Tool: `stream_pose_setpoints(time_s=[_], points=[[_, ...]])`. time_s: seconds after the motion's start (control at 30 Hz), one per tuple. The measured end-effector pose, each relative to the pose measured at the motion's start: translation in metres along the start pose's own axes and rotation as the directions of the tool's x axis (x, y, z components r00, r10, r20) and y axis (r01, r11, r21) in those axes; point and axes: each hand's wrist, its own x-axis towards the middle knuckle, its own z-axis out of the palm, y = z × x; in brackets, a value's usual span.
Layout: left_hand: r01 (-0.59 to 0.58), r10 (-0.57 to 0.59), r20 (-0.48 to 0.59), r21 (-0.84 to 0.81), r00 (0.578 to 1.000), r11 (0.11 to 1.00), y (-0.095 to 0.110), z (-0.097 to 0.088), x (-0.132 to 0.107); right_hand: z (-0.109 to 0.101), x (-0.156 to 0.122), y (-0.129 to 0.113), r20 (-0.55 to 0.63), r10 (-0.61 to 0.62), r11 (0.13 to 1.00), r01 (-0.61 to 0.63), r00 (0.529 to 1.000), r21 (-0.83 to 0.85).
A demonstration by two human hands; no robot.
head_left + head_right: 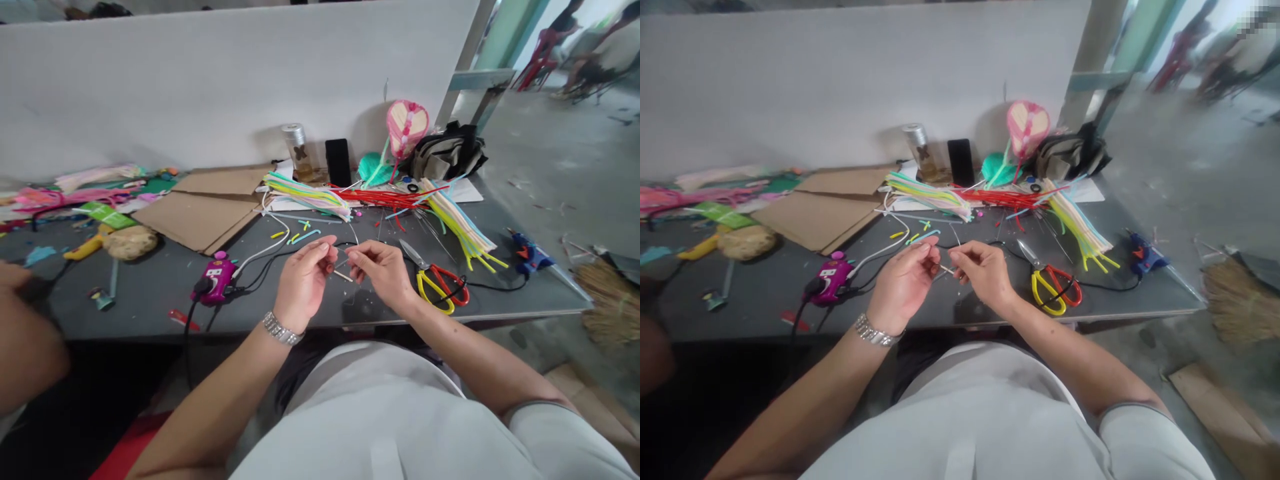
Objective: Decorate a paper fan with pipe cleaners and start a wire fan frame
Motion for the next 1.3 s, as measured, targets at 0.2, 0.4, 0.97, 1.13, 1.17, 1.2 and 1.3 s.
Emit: stream_pose_setpoints(time_s=[0.2,0.4,0.97,1.13,1.17,1.2,1.3], points=[[0.169,-0.251,0.208,0.344,0.945,0.924,0.033,-0.010,-0.025,-0.018,0.008,-0.016,0.029,0.008,0.996,-0.005,1.000,-0.093],[-0.397,0.267,0.302,0.791,0.915,0.465,0.094,-0.020,-0.012,-0.034,0.017,-0.024,0.113,0.175,0.981,-0.164,0.978,-0.101],[0.096,-0.226,0.188,0.527,0.956,0.845,0.014,-0.047,0.070,-0.023,0.037,0.010,-0.012,0.396,0.917,-0.396,0.918,-0.050],[0.200,-0.281,0.132,0.431,0.951,0.880,0.006,-0.058,0.072,-0.013,0.039,0.024,-0.011,0.447,0.894,-0.447,0.894,-0.024],[0.211,-0.287,0.125,0.419,0.950,0.883,0.005,-0.059,0.072,-0.012,0.040,0.025,-0.010,0.455,0.890,-0.455,0.891,-0.020],[0.211,-0.283,0.121,0.415,0.951,0.885,0.004,-0.059,0.071,-0.011,0.040,0.027,-0.007,0.461,0.887,-0.461,0.887,-0.017],[0.110,-0.192,0.135,0.462,0.972,0.880,0.003,-0.058,0.069,-0.011,0.040,0.026,-0.014,0.462,0.887,-0.462,0.887,-0.018]])
